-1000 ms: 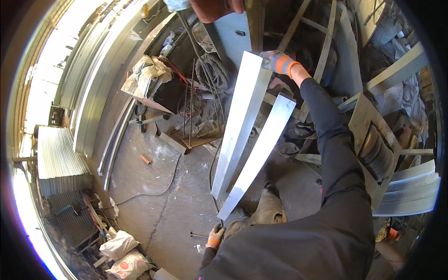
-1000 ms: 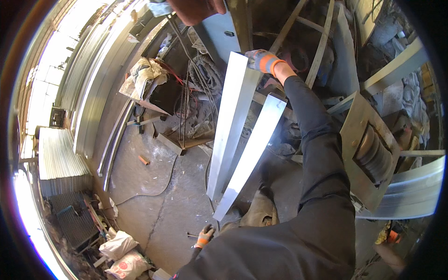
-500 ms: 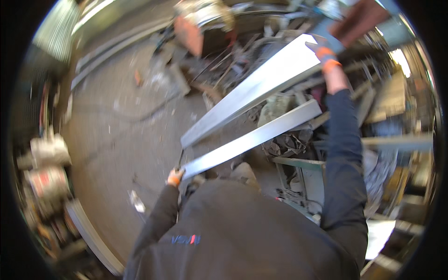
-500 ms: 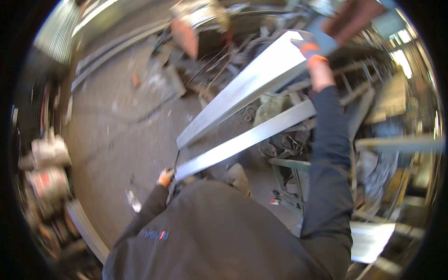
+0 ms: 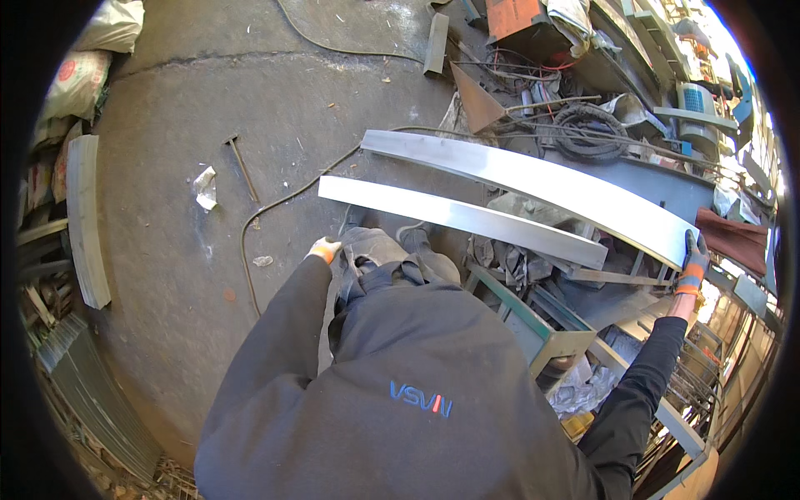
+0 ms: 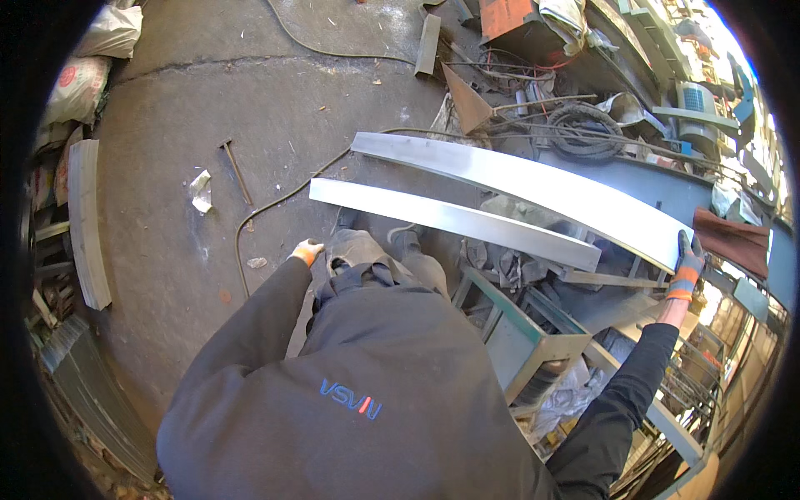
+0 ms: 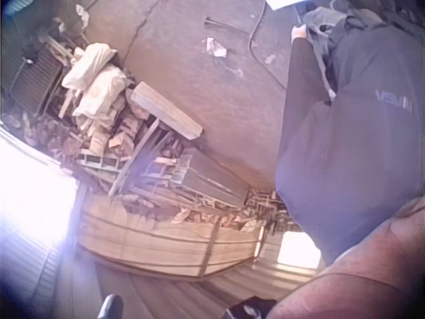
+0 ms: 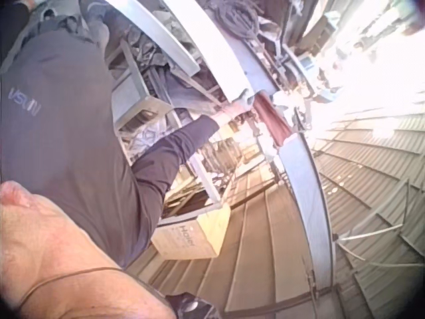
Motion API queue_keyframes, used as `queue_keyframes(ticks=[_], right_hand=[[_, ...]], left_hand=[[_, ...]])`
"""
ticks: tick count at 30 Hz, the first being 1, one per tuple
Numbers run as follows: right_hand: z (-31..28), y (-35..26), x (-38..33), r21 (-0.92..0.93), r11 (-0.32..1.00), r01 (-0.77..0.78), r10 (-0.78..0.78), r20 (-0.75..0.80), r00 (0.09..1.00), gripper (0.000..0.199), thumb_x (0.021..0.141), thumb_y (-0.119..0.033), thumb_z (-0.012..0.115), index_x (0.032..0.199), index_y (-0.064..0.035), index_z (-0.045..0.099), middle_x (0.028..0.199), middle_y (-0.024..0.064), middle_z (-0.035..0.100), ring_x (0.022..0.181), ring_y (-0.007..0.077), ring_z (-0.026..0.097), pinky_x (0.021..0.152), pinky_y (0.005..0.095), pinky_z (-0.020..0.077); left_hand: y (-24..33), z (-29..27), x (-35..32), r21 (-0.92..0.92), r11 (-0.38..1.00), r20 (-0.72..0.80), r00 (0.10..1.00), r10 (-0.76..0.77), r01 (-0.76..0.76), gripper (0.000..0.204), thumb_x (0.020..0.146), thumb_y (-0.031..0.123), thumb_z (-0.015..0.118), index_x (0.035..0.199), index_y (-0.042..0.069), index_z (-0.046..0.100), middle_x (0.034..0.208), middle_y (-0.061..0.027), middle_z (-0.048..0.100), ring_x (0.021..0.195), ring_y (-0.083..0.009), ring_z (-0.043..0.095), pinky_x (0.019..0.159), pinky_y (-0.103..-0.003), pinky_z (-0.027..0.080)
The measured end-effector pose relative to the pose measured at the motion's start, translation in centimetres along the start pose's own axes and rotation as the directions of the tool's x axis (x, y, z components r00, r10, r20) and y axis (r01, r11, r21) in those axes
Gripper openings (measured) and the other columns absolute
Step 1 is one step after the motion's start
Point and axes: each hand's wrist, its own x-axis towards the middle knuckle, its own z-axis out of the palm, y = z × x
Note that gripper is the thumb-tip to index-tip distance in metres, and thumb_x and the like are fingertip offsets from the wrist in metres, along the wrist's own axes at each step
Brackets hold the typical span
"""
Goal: The person repeatedly picks up long corrugated metal sheets from the floor and stacks them into a neat pile. They handle the sheets by hand, aligning each piece before placing it on top of the others.
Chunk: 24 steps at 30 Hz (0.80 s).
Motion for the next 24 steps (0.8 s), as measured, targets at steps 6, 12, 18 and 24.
queue_keyframes(ticks=[6,12,18,24], right_hand=[[-0.5,-0.8,-1.8,0.162,0.981,-0.103,0.100,0.022,0.995,0.051,0.095,-0.015,0.091,0.141,0.0023,0.077,0.134,0.0091,0.077,0.115,0.0182,0.070,0.105,0.0323,0.0558],[-1.0,-9.3,-5.8,0.261,0.965,-0.010,-0.015,0.095,0.995,0.043,0.114,-0.027,0.066,0.147,-0.0001,0.073,0.134,0.0067,0.077,0.115,0.0142,0.070,0.102,0.0317,0.0573],[-3.3,-24.5,-12.8,0.170,0.808,0.564,-0.582,0.381,0.718,0.040,0.116,-0.021,0.057,0.144,0.0041,0.068,0.133,0.0114,0.078,0.113,0.0192,0.073,0.096,0.0356,0.0597],[-5.4,-38.4,-21.4,0.594,0.773,0.223,-0.516,0.385,0.765,0.040,0.110,-0.009,0.058,0.148,0.0022,0.063,0.135,0.0137,0.073,0.116,0.0234,0.071,0.100,0.0364,0.0574]], left_hand=[[6.5,-1.0,4.3,-0.137,0.967,-0.036,0.976,0.213,-0.216,0.064,0.094,0.047,0.083,0.138,0.001,0.076,0.130,-0.0220,0.080,0.115,-0.0316,0.076,0.102,-0.043,0.058],[25.3,-8.2,2.4,-0.393,0.825,-0.038,0.903,0.427,-0.407,0.074,0.102,0.035,0.085,0.162,0.002,0.056,0.144,-0.0172,0.073,0.128,-0.0281,0.071,0.112,-0.040,0.055],[55.4,-11.1,-23.3,-0.051,-0.147,-0.194,-0.135,0.972,-0.988,0.106,0.084,0.050,0.098,0.167,0.005,0.049,0.164,-0.0259,0.053,0.153,-0.0397,0.051,0.127,-0.049,0.043],[67.4,-10.6,-43.8,0.163,-0.524,-0.271,-0.549,0.791,-0.836,0.130,0.069,0.055,0.101,0.172,0.006,0.039,0.168,-0.0322,0.041,0.155,-0.0553,0.040,0.128,-0.061,0.037]])
